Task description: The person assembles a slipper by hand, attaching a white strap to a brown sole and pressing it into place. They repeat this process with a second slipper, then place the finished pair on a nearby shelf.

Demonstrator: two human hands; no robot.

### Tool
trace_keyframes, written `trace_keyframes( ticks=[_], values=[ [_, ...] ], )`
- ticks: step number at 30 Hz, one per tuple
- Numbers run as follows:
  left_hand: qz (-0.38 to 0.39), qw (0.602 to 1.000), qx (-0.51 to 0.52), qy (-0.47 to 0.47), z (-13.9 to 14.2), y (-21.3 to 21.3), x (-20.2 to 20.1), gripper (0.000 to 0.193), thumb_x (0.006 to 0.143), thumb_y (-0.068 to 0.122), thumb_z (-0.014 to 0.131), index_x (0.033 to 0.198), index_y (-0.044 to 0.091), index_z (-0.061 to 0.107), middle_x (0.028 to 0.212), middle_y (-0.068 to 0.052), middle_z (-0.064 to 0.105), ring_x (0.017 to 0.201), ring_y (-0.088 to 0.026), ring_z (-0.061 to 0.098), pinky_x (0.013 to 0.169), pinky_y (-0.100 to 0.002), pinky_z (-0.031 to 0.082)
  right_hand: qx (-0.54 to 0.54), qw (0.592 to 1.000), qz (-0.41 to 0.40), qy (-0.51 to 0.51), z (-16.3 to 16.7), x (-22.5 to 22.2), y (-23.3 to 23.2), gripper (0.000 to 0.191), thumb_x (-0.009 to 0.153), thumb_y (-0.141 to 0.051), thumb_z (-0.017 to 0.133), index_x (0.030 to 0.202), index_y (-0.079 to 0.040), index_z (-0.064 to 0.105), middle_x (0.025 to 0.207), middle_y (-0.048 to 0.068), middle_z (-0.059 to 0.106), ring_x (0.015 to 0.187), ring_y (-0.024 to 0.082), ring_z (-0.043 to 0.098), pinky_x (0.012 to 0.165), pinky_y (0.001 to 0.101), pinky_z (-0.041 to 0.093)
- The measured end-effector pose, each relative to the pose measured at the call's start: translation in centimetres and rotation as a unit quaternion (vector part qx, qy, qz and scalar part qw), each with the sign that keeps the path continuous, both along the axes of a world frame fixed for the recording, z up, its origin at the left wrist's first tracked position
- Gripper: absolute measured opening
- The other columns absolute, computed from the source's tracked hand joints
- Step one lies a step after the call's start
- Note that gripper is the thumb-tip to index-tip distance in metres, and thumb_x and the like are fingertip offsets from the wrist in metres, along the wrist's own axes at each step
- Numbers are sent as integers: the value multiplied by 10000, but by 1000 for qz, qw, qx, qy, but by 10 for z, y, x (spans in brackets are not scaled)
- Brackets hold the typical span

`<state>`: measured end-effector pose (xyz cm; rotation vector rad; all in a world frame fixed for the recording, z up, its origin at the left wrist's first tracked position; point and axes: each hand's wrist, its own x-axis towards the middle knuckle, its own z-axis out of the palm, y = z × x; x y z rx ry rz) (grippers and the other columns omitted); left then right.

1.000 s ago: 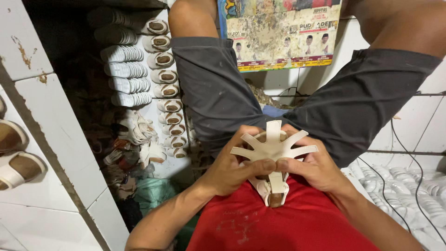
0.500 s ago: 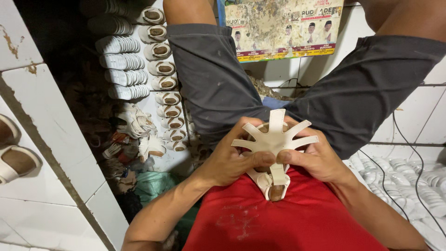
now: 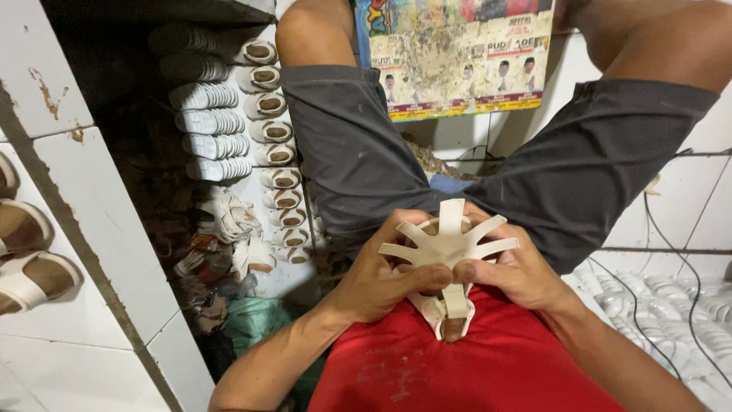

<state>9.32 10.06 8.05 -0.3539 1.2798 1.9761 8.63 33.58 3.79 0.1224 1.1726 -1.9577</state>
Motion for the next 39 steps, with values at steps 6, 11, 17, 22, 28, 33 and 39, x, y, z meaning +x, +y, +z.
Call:
trace_keyframes(
  ticks=[6, 11, 17, 22, 28, 33, 39],
  values=[
    [34, 999, -4, -13, -8, -3, 22, 600, 892, 148, 827, 1378, 18, 500, 1178, -62, 632, 1070, -114, 629, 912, -283, 551, 41, 999, 4, -16, -6, 6, -1, 603, 746, 31, 769, 1316, -15, 577, 1152, 46, 631, 1040, 125, 610, 875, 302, 528],
    [52, 997, -51, 18, -21, -7, 38, 659, 840, 94, 850, 1376, 8, 476, 1219, -125, 635, 1086, -181, 642, 930, -343, 560, 17, 981, -30, -192, -17, 14, 1, 382, 736, 138, 717, 1087, 27, 611, 954, 93, 722, 780, 161, 701, 658, 325, 607],
    [95, 995, -1, 13, -32, -10, 46, 708, 857, 125, 862, 1393, 15, 411, 1301, -160, 614, 1187, -235, 616, 1045, -388, 526, 83, 982, -3, -168, -25, 20, -1, 233, 758, 25, 790, 984, -2, 742, 813, 76, 762, 651, 127, 668, 545, 279, 530],
    [136, 990, 35, 23, -39, -8, 51, 740, 865, 233, 887, 1370, 30, 385, 1299, -172, 616, 1181, -254, 633, 1044, -409, 535, 40, 994, 16, -100, -28, 18, 4, 160, 822, -62, 806, 961, 15, 783, 844, 53, 743, 705, 93, 634, 601, 262, 503],
    [157, 986, 48, 11, -42, -9, 53, 762, 864, 293, 895, 1357, 46, 368, 1257, -152, 604, 1134, -244, 637, 1002, -406, 539, -91, 983, -38, -154, -22, 14, 5, 120, 936, -58, 737, 945, 57, 769, 867, 62, 689, 784, 112, 636, 692, 273, 523],
    [176, 982, 66, 19, -44, -10, 53, 754, 882, 284, 898, 1370, 46, 376, 1252, -123, 590, 1131, -218, 622, 1004, -386, 532, -61, 987, -67, -133, -18, 12, 9, 121, 893, -51, 715, 928, 50, 771, 877, 90, 732, 760, 131, 668, 665, 289, 548],
    [164, 985, 55, 10, -46, -12, 55, 743, 859, 284, 902, 1334, 49, 380, 1230, -158, 610, 1101, -231, 639, 983, -379, 538, -125, 971, -39, -199, -14, 12, 7, 147, 982, -123, 685, 968, 23, 698, 916, 56, 716, 816, 88, 642, 724, 266, 531]
  ],
)
